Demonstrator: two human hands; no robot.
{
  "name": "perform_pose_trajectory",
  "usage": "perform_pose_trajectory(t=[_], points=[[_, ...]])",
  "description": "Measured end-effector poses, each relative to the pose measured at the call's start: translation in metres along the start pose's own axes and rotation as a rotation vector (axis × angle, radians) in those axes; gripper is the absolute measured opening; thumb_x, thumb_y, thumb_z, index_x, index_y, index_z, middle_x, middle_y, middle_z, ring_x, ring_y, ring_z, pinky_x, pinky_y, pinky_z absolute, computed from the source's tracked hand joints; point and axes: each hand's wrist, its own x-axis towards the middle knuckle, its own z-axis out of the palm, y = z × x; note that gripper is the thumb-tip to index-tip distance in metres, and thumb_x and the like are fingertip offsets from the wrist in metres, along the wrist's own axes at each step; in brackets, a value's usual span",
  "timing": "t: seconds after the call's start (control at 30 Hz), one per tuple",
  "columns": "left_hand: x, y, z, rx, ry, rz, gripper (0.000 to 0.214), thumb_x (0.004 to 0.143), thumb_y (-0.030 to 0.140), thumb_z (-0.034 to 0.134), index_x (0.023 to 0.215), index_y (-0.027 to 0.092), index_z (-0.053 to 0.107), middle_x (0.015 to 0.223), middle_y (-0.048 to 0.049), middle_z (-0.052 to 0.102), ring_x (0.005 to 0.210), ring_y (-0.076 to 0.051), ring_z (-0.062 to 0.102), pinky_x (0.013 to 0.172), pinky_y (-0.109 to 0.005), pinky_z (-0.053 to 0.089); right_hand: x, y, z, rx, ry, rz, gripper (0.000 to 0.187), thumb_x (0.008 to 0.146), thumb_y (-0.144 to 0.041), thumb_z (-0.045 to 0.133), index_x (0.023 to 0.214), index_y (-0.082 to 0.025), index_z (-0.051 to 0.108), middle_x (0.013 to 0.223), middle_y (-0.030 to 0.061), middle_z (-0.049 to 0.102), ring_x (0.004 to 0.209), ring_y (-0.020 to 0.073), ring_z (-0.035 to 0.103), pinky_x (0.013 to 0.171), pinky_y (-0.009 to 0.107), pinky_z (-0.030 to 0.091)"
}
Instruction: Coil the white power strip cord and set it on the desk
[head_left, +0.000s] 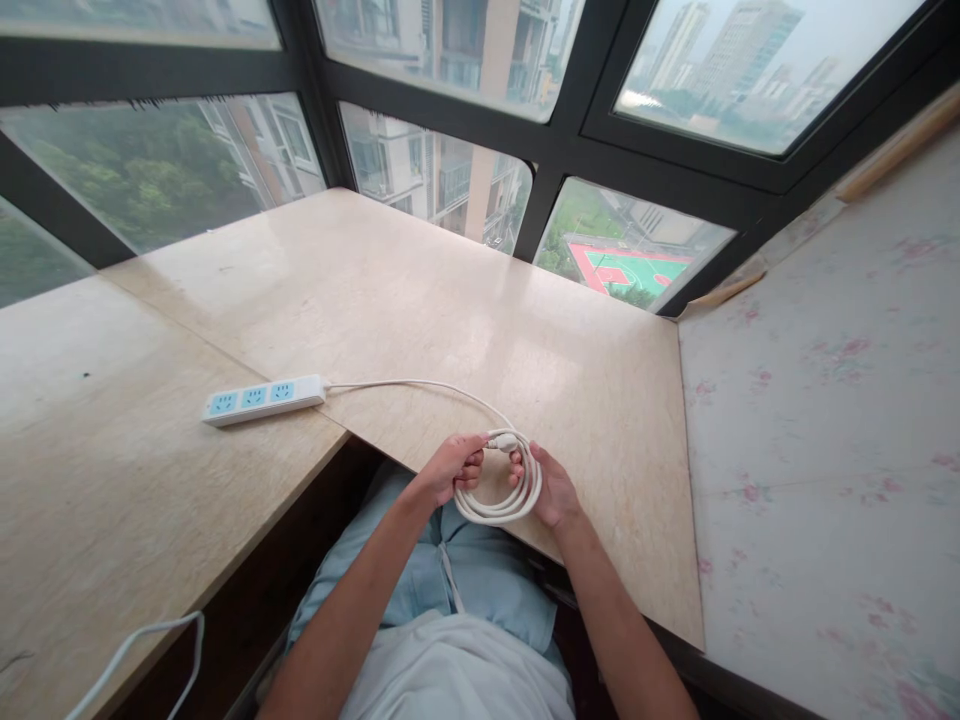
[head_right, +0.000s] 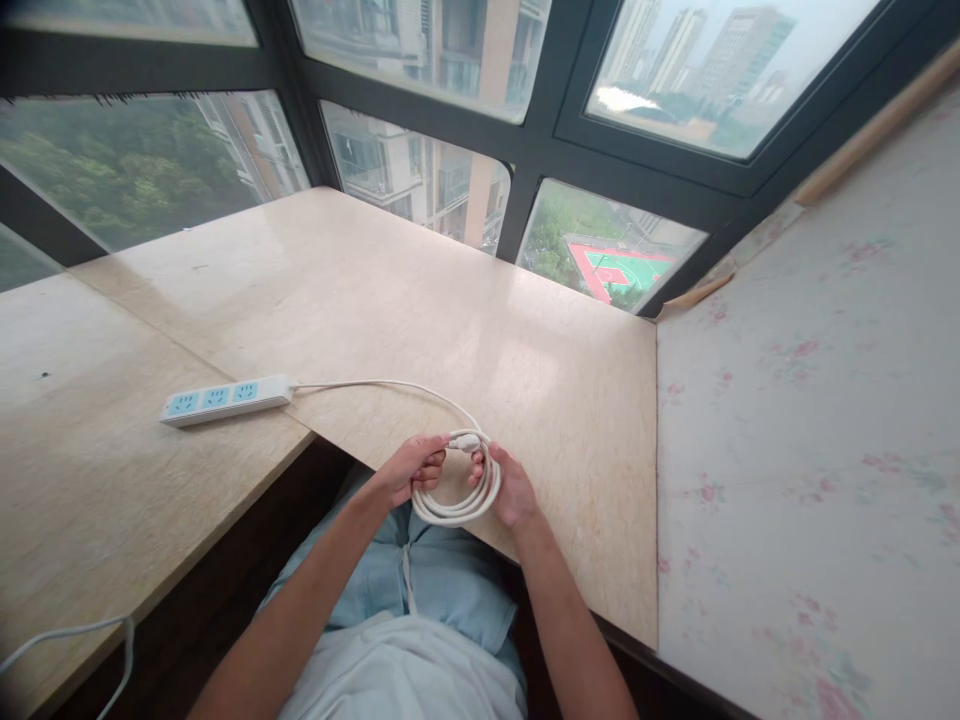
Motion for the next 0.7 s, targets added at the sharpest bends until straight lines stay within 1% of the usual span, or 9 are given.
perform_pose_trajectory(t=[0.07,0.17,0.27,0.33,0.43,0.53,0.6,0.7], points=[[-0.003,0.007,-0.008,0.036,-0.034,-0.043,0.035,0.077,0.039,0.068,0.069,0.018,0.041,0.052,0.0112,0.028,0.036,0.000,0.016,0.035,-0.014,0.010,0.007,-0.012,-0.001,-0.127,-0.093,0.063,0.022,0.077,-0.036,0.072,0.080,-0.015,0.063,0.065,-0.0022,0.061,0.051,0.0087,0.056,0.058,0.025,0.056],[-0.006,0.018,-0.018,0.092,-0.093,-0.106,0.031,0.078,0.037,0.068,0.072,0.017,0.045,0.053,0.0106,0.029,0.037,0.000,0.016,0.035,-0.014,0.010,0.019,-0.025,0.000,-0.290,-0.235,0.162,0.024,0.077,-0.033,0.073,0.088,-0.016,0.060,0.068,-0.0026,0.062,0.048,0.0081,0.056,0.063,0.032,0.058],[-0.009,0.028,-0.022,0.153,-0.134,-0.160,0.029,0.077,0.037,0.070,0.075,0.015,0.051,0.054,0.0104,0.030,0.038,0.000,0.017,0.035,-0.013,0.011,0.030,-0.032,0.002,-0.376,-0.362,0.293,0.032,0.075,-0.035,0.075,0.095,-0.016,0.058,0.075,0.0005,0.067,0.053,0.0117,0.062,0.071,0.041,0.059],[-0.011,0.034,-0.020,0.190,-0.148,-0.171,0.031,0.075,0.039,0.072,0.073,0.015,0.053,0.053,0.0101,0.029,0.038,0.000,0.017,0.036,-0.013,0.011,0.035,-0.036,0.005,-0.402,-0.404,0.350,0.040,0.073,-0.039,0.075,0.100,-0.016,0.057,0.081,0.0028,0.069,0.056,0.0145,0.066,0.072,0.044,0.058],[-0.013,0.038,-0.013,0.235,-0.180,-0.173,0.035,0.071,0.042,0.075,0.064,0.014,0.055,0.051,0.0090,0.028,0.038,0.000,0.016,0.036,-0.015,0.010,0.037,-0.039,0.012,-0.459,-0.395,0.362,0.046,0.071,-0.041,0.076,0.105,-0.016,0.057,0.084,0.0042,0.070,0.052,0.0147,0.065,0.066,0.043,0.059],[-0.013,0.040,-0.006,0.282,-0.200,-0.193,0.033,0.066,0.040,0.079,0.061,0.014,0.058,0.049,0.0075,0.031,0.036,-0.001,0.019,0.035,-0.016,0.011,0.036,-0.041,0.016,-0.536,-0.390,0.388,0.044,0.068,-0.036,0.078,0.101,-0.013,0.060,0.081,0.0067,0.071,0.049,0.0150,0.063,0.060,0.041,0.058],[-0.012,0.040,-0.003,0.303,-0.202,-0.211,0.031,0.064,0.037,0.081,0.061,0.015,0.060,0.048,0.0069,0.032,0.035,-0.002,0.021,0.034,-0.016,0.012,0.034,-0.040,0.015,-0.577,-0.432,0.414,0.040,0.067,-0.034,0.078,0.096,-0.010,0.062,0.076,0.0075,0.071,0.049,0.0144,0.063,0.062,0.039,0.058],[-0.008,0.042,-0.001,0.343,-0.202,-0.204,0.029,0.064,0.036,0.081,0.063,0.015,0.061,0.047,0.0055,0.037,0.034,-0.002,0.024,0.033,-0.016,0.013,0.031,-0.037,0.014,-0.605,-0.504,0.392,0.030,0.071,-0.031,0.075,0.086,-0.009,0.062,0.066,0.0031,0.068,0.045,0.0091,0.057,0.065,0.034,0.057]])
